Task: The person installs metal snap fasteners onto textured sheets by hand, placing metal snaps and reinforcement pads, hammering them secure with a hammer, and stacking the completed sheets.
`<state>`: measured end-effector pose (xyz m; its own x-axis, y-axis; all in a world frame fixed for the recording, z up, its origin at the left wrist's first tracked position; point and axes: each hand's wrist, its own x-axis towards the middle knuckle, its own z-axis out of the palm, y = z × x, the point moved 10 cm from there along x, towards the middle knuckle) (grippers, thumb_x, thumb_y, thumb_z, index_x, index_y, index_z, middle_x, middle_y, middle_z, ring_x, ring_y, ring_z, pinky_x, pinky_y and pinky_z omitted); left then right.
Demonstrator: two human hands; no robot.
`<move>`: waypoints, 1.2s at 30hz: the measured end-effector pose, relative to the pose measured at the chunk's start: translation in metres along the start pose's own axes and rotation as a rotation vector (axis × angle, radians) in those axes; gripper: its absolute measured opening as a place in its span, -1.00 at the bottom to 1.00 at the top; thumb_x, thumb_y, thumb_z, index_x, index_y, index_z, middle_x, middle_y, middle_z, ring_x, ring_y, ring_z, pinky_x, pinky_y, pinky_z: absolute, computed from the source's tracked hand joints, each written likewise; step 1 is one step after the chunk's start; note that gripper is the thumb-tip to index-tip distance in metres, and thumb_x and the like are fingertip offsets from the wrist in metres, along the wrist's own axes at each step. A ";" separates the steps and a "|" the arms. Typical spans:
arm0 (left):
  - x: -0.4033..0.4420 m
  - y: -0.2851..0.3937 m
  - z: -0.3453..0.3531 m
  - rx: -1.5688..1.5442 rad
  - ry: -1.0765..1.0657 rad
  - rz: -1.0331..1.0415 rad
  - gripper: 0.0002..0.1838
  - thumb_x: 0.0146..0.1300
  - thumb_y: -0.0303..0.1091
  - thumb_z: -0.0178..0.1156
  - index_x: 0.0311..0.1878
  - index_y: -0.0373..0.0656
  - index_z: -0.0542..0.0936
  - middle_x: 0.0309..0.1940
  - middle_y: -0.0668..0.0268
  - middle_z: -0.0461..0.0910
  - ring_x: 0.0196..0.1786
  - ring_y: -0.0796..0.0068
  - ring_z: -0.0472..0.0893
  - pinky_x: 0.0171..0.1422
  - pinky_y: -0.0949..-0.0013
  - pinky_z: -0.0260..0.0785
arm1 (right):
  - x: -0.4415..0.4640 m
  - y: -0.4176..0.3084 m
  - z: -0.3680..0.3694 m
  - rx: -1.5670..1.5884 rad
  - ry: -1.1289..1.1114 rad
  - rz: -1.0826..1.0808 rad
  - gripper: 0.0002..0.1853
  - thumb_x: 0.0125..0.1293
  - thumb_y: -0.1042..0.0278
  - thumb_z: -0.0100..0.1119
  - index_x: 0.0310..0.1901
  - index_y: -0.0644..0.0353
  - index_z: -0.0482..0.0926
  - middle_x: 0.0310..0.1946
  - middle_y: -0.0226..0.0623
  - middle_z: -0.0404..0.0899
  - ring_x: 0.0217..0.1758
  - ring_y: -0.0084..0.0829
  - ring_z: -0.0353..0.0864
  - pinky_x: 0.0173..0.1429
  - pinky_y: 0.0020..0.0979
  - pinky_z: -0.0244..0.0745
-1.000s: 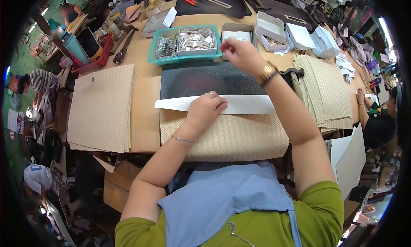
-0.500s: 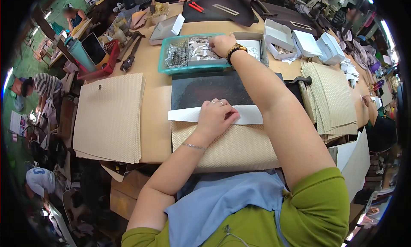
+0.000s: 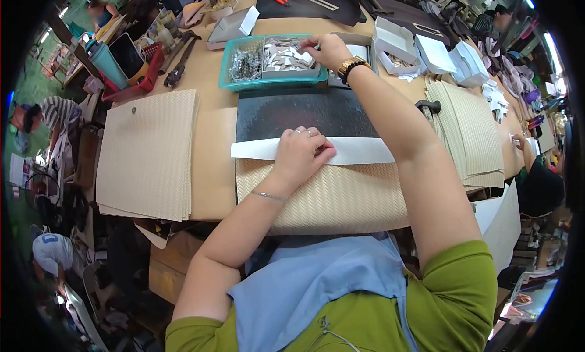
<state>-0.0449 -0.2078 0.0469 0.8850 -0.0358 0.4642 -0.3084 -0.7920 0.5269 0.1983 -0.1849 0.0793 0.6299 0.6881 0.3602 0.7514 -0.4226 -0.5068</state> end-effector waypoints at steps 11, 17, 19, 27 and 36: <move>-0.002 -0.002 0.001 -0.011 -0.019 -0.016 -0.86 0.10 -0.18 0.43 -0.41 0.02 0.70 -0.45 0.47 0.60 -0.27 0.39 0.57 -0.07 0.24 0.27 | -0.042 0.001 -0.017 0.348 0.050 0.121 -0.80 0.29 0.26 0.30 -0.09 0.07 0.73 -0.39 -0.31 0.75 -0.30 -0.46 0.73 -0.14 -0.43 0.60; 0.001 -0.012 -0.001 -0.210 -0.063 -0.102 -0.49 -0.13 -0.24 0.56 -0.04 -0.09 0.67 -0.38 0.34 0.70 -0.31 0.42 0.66 -0.11 0.35 0.49 | -0.177 -0.044 -0.034 0.664 0.051 0.209 -0.81 0.34 0.42 0.30 -0.06 0.26 0.71 -0.26 -0.35 0.75 -0.25 -0.65 0.68 -0.14 -0.58 0.57; 0.001 -0.016 0.002 -0.310 -0.114 -0.163 -0.48 -0.12 -0.27 0.56 -0.01 -0.12 0.67 -0.37 0.36 0.69 -0.30 0.47 0.65 -0.11 0.39 0.49 | -0.218 -0.051 -0.029 0.669 0.047 0.277 -0.81 0.31 0.47 0.32 -0.07 0.27 0.72 -0.24 -0.34 0.75 -0.24 -0.63 0.69 -0.11 -0.57 0.58; -0.003 -0.032 0.015 -0.446 -0.243 -0.229 -0.66 0.16 -0.36 0.41 0.02 -0.21 0.69 -0.25 0.33 0.70 -0.17 0.61 0.64 0.05 0.48 0.46 | -0.254 -0.060 -0.015 0.499 0.100 0.172 -0.85 0.27 0.53 0.34 -0.13 0.21 0.76 -0.23 -0.23 0.77 -0.22 -0.52 0.75 -0.09 -0.51 0.64; -0.008 -0.039 0.025 -0.697 -0.245 -0.399 -0.75 0.27 -0.32 0.37 -0.06 -0.26 0.72 -0.23 0.28 0.72 -0.19 0.62 0.62 -0.05 0.47 0.45 | -0.253 -0.057 -0.013 0.608 0.110 0.163 -0.81 0.28 0.53 0.32 -0.07 0.20 0.74 -0.15 -0.26 0.76 -0.15 -0.54 0.73 -0.05 -0.51 0.63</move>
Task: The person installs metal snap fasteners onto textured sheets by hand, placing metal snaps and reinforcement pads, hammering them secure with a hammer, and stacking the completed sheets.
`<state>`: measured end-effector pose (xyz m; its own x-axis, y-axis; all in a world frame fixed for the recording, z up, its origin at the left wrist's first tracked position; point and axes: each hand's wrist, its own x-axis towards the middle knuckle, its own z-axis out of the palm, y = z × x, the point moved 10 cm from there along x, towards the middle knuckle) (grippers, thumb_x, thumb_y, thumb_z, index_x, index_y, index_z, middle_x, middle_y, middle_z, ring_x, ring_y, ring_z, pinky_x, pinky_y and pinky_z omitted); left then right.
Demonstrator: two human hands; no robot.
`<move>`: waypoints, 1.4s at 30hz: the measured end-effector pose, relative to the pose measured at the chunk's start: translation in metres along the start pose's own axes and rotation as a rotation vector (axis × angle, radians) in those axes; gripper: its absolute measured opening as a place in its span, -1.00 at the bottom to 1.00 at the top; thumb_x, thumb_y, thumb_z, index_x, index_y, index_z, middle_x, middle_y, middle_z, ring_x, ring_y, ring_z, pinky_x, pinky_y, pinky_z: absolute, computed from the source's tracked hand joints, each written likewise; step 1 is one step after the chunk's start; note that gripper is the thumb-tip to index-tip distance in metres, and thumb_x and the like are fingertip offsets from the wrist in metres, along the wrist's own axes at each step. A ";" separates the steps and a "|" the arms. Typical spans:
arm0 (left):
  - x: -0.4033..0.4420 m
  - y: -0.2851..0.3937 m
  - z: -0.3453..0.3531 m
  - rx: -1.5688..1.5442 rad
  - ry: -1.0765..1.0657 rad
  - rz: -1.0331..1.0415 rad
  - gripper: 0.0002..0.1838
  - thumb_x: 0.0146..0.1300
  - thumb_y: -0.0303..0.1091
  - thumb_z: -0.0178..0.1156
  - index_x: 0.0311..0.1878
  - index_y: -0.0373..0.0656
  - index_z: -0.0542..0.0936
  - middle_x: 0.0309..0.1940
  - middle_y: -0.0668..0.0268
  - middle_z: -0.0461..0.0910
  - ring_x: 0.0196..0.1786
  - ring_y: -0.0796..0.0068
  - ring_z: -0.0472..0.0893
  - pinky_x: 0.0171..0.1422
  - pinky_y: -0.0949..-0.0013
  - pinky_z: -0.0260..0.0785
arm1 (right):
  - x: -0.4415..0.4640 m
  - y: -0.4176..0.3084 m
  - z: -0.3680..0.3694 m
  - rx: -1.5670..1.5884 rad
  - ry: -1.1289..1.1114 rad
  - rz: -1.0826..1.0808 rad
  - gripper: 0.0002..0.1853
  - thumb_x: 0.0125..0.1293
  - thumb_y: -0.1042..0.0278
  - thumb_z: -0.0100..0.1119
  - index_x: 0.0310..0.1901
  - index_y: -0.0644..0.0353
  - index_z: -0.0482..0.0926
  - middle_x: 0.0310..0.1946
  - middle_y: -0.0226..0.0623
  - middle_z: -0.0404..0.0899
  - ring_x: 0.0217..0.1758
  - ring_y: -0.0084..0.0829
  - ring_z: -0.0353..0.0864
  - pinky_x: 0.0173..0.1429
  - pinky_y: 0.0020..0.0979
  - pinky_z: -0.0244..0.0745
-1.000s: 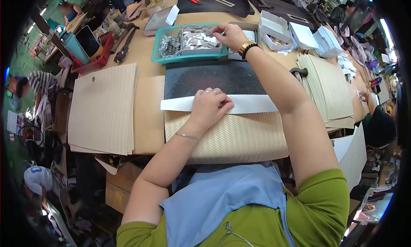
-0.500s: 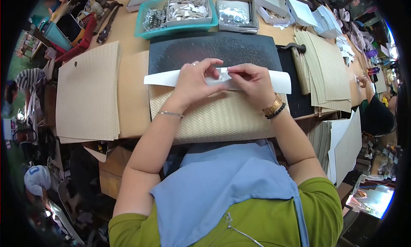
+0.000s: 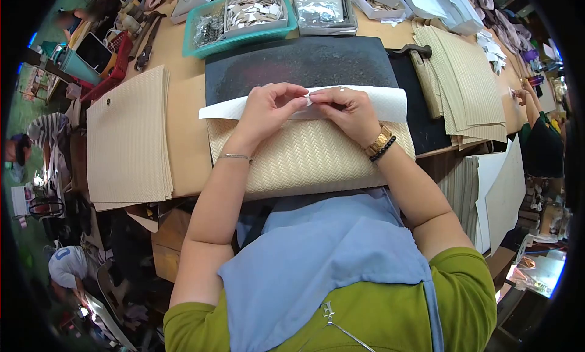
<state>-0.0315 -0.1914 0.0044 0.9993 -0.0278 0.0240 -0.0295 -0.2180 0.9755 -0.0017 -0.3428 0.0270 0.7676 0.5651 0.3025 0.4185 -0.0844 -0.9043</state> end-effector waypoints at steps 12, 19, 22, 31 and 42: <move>0.000 -0.001 -0.004 0.134 0.051 0.061 -0.81 0.34 -0.46 0.28 -0.02 -0.27 0.69 -0.19 0.38 0.70 -0.18 0.66 0.59 -0.05 0.56 0.43 | 0.010 0.022 0.006 0.025 -0.067 0.293 -0.74 0.32 0.39 0.35 0.00 0.24 0.66 -0.28 -0.42 0.70 -0.28 -0.68 0.61 -0.14 -0.58 0.55; -0.002 0.005 -0.004 0.102 0.082 0.055 -0.77 0.28 -0.48 0.30 0.01 -0.23 0.63 -0.29 0.48 0.66 -0.30 0.78 0.48 -0.17 0.63 0.35 | 0.016 0.028 0.010 -0.008 -0.069 0.302 -0.85 0.27 0.45 0.36 -0.16 0.22 0.61 -0.37 -0.54 0.61 -0.37 -0.79 0.47 -0.28 -0.65 0.43; -0.004 0.011 -0.005 0.140 0.114 0.051 -0.76 0.25 -0.47 0.31 -0.01 -0.20 0.63 -0.35 0.53 0.64 -0.36 0.82 0.39 -0.24 0.64 0.28 | 0.019 0.034 0.008 -0.036 -0.080 0.327 -0.83 0.19 0.40 0.37 -0.23 0.23 0.61 -0.39 -0.46 0.65 -0.39 -0.71 0.54 -0.26 -0.57 0.49; -0.003 0.005 -0.006 0.100 0.133 0.003 -0.72 0.22 -0.48 0.34 0.01 -0.19 0.61 -0.37 0.54 0.63 -0.41 0.85 0.34 -0.32 0.67 0.23 | 0.025 0.036 0.005 0.025 -0.117 0.368 -0.82 0.24 0.44 0.37 -0.25 0.18 0.51 -0.41 -0.55 0.54 -0.39 -0.77 0.46 -0.32 -0.65 0.42; -0.002 0.004 -0.005 0.108 0.129 0.014 -0.70 0.23 -0.49 0.33 0.04 -0.20 0.59 -0.37 0.52 0.63 -0.42 0.85 0.34 -0.32 0.66 0.25 | 0.022 0.040 0.012 0.058 -0.130 0.332 -0.79 0.14 0.40 0.36 -0.25 0.19 0.51 -0.41 -0.49 0.60 -0.34 -0.66 0.53 -0.23 -0.53 0.49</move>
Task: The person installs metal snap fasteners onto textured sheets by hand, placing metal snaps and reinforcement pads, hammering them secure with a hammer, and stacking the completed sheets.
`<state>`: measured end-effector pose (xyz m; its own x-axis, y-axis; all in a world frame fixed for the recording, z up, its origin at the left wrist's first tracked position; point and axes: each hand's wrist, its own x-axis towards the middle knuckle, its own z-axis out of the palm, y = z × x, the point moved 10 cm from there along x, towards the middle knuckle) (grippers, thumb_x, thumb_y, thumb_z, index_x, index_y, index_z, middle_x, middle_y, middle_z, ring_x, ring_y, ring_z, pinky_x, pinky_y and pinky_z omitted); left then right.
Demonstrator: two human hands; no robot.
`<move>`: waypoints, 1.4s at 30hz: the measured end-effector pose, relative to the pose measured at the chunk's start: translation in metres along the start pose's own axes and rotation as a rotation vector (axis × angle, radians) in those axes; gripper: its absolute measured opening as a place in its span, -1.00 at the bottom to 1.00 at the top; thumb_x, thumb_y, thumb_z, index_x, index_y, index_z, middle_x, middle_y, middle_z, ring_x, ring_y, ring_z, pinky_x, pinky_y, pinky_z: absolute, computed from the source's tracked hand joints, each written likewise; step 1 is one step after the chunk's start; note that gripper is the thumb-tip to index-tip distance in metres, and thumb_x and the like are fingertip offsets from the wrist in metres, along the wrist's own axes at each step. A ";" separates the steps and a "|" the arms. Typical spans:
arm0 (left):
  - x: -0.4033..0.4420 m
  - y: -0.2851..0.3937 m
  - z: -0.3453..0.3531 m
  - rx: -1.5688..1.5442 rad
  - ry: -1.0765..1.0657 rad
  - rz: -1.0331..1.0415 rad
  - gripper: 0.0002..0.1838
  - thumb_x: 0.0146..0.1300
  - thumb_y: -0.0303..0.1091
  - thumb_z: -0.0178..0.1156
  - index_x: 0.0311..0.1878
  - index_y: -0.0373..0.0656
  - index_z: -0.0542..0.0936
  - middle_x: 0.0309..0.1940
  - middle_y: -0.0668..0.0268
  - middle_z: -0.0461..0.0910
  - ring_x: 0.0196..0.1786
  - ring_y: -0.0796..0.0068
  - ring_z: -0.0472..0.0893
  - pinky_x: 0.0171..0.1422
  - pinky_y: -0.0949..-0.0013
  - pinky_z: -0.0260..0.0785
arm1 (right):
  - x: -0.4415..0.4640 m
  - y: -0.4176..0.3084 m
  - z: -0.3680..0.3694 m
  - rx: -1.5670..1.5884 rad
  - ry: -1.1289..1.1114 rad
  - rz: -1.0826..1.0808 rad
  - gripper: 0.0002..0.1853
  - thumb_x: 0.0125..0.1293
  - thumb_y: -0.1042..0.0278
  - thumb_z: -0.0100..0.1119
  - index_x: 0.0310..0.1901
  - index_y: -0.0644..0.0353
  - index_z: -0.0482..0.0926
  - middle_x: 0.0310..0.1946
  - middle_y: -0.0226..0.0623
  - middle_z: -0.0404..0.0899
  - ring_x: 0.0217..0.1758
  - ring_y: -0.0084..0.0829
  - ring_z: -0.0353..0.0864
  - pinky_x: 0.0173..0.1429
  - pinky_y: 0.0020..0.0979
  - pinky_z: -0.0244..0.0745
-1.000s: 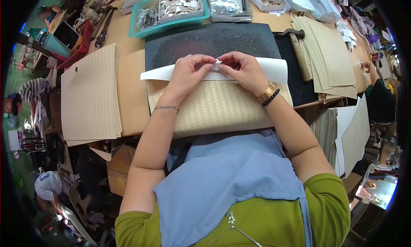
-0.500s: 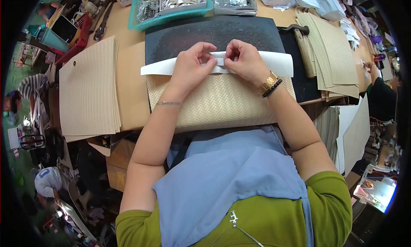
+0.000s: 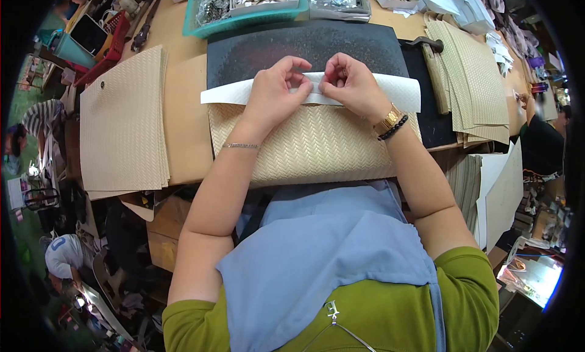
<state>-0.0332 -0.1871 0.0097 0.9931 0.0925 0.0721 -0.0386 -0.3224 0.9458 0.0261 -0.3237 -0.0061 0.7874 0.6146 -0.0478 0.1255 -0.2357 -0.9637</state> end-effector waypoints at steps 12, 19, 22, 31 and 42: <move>0.006 -0.007 0.003 -0.012 0.012 -0.038 -0.63 0.22 -0.49 0.31 0.11 -0.20 0.55 -0.37 0.47 0.64 -0.40 0.83 0.40 -0.31 0.65 0.28 | 0.000 -0.022 0.005 -0.235 -0.011 -0.035 -0.82 0.24 0.56 0.27 -0.24 0.19 0.43 -0.40 -0.56 0.49 -0.35 -0.74 0.48 -0.28 -0.62 0.44; -0.003 0.018 -0.002 0.221 0.074 0.218 -0.76 0.18 -0.38 0.34 -0.07 -0.16 0.65 -0.42 0.34 0.67 -0.41 0.58 0.52 -0.26 0.44 0.37 | 0.009 -0.020 -0.039 -0.067 0.154 -0.064 -0.81 0.19 0.44 0.31 -0.18 0.25 0.56 -0.36 -0.45 0.62 -0.37 -0.66 0.52 -0.26 -0.54 0.47; -0.004 0.026 0.005 0.384 0.056 0.295 -0.87 0.15 -0.28 0.35 -0.26 -0.06 0.70 -0.41 0.35 0.67 -0.31 0.35 0.59 -0.14 0.24 0.36 | 0.007 -0.039 -0.091 -0.422 0.324 -0.037 -0.82 0.23 0.33 0.32 -0.18 0.19 0.69 -0.31 -0.30 0.71 -0.39 -0.46 0.61 -0.20 -0.41 0.54; -0.010 0.048 0.016 0.670 0.003 0.262 -0.89 0.17 -0.27 0.33 -0.31 -0.07 0.68 -0.40 0.34 0.64 -0.23 0.25 0.63 -0.11 0.20 0.40 | -0.050 -0.063 -0.065 -0.878 0.291 -0.510 -0.88 0.24 0.29 0.33 -0.23 0.09 0.72 -0.18 -0.38 0.66 -0.05 -0.29 0.60 0.04 -0.21 0.44; 0.146 0.093 0.053 0.628 -0.301 0.102 -0.71 0.29 -0.19 0.21 -0.04 -0.13 0.71 -0.16 0.04 0.72 -0.05 0.08 0.70 0.08 0.17 0.52 | -0.054 -0.041 -0.075 -0.705 0.323 -0.545 -0.87 0.19 0.27 0.38 -0.22 0.01 0.71 -0.21 -0.43 0.64 -0.08 -0.33 0.59 0.00 -0.24 0.43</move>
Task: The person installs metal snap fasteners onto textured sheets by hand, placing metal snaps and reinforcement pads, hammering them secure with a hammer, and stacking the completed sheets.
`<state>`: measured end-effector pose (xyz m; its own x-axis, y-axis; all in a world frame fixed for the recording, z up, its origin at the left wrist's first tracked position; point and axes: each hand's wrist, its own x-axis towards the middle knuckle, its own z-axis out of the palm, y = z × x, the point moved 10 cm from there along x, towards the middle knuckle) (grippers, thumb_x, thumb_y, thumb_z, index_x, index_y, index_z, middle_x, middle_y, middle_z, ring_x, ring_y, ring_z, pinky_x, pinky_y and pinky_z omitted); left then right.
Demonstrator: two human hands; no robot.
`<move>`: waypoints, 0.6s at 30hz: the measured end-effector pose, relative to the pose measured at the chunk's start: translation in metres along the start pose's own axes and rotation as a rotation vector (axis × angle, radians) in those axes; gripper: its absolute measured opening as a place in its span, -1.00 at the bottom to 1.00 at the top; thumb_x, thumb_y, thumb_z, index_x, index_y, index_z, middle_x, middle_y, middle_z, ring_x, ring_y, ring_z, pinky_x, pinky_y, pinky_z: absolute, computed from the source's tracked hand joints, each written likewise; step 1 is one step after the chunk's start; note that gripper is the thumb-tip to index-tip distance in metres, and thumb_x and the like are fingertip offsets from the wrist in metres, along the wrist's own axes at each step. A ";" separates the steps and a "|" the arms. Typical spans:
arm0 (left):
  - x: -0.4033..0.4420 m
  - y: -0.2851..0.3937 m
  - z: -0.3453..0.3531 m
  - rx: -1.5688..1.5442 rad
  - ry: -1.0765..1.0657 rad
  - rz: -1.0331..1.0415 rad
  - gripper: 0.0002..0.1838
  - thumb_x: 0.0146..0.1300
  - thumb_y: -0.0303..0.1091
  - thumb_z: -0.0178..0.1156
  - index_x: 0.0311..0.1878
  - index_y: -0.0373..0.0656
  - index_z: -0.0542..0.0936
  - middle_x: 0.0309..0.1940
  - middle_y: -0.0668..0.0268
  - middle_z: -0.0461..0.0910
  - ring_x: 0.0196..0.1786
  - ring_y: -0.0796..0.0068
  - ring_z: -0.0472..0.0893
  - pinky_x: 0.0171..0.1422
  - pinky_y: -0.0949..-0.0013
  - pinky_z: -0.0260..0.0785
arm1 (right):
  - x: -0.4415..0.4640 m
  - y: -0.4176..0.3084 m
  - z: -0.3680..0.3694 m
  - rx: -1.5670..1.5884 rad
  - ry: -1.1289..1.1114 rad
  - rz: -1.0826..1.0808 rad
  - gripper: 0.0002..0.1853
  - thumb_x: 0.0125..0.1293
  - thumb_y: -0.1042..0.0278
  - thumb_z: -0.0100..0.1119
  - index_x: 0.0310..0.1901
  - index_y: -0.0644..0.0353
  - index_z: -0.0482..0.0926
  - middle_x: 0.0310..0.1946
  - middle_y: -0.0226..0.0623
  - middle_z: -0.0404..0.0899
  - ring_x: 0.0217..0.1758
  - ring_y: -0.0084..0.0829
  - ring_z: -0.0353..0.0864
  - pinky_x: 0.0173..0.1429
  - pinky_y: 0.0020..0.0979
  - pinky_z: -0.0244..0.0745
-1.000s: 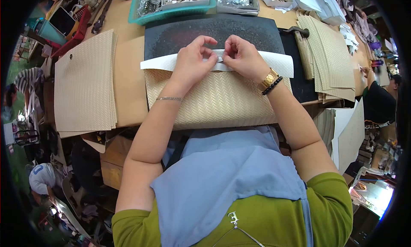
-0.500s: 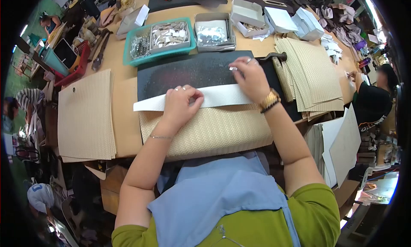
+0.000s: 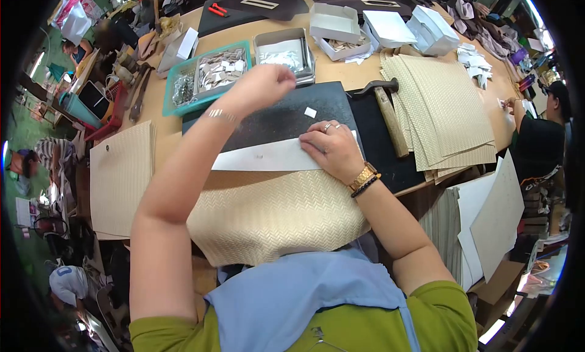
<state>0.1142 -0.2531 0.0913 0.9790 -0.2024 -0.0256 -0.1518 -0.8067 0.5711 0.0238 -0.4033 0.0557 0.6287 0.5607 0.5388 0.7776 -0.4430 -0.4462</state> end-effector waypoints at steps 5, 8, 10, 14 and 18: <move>0.101 -0.045 0.006 0.049 0.247 -0.136 -0.67 0.34 -0.17 0.20 0.04 -0.15 0.67 -0.20 0.13 0.74 -0.11 0.25 0.72 0.08 0.23 0.50 | 0.001 0.006 0.000 0.057 -0.029 0.061 -0.88 0.20 0.28 0.40 -0.26 0.05 0.71 -0.20 -0.38 0.68 -0.09 -0.29 0.60 -0.01 -0.25 0.44; 0.130 -0.072 0.014 0.042 0.349 -0.274 -0.64 0.28 -0.09 0.23 0.03 -0.07 0.68 -0.21 0.14 0.75 -0.09 0.27 0.73 0.06 0.19 0.52 | 0.002 0.008 -0.003 0.096 0.016 0.053 -0.88 0.19 0.24 0.39 -0.32 0.05 0.67 -0.28 -0.42 0.66 -0.14 -0.33 0.60 -0.06 -0.24 0.44; 0.132 -0.073 0.015 0.027 0.372 -0.386 -0.63 0.26 -0.08 0.24 0.02 -0.07 0.69 -0.20 0.13 0.75 -0.09 0.23 0.74 0.06 0.18 0.53 | 0.002 0.009 -0.003 0.096 0.015 0.063 -0.87 0.19 0.24 0.39 -0.32 0.04 0.67 -0.29 -0.41 0.67 -0.14 -0.32 0.60 -0.03 -0.23 0.44; 0.136 -0.069 0.010 0.171 0.411 -0.313 -0.56 0.15 -0.03 0.31 -0.01 -0.14 0.68 -0.15 0.08 0.74 -0.06 0.11 0.73 0.10 0.17 0.54 | 0.002 0.011 -0.003 0.102 0.012 0.074 -0.87 0.17 0.23 0.39 -0.32 0.05 0.67 -0.29 -0.40 0.67 -0.13 -0.31 0.60 -0.01 -0.22 0.43; 0.132 -0.050 -0.001 0.259 0.431 -0.271 -0.53 0.01 -0.16 0.37 0.01 -0.14 0.67 -0.03 0.06 0.71 0.07 0.10 0.68 0.20 0.16 0.51 | 0.001 0.015 0.001 0.107 -0.003 0.089 -0.86 0.17 0.23 0.39 -0.32 0.04 0.67 -0.30 -0.40 0.66 -0.12 -0.31 0.60 -0.01 -0.21 0.43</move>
<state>0.2511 -0.2384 0.0600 0.9463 0.2322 0.2249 0.1376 -0.9188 0.3700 0.0363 -0.4086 0.0491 0.6947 0.5245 0.4922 0.7132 -0.4136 -0.5659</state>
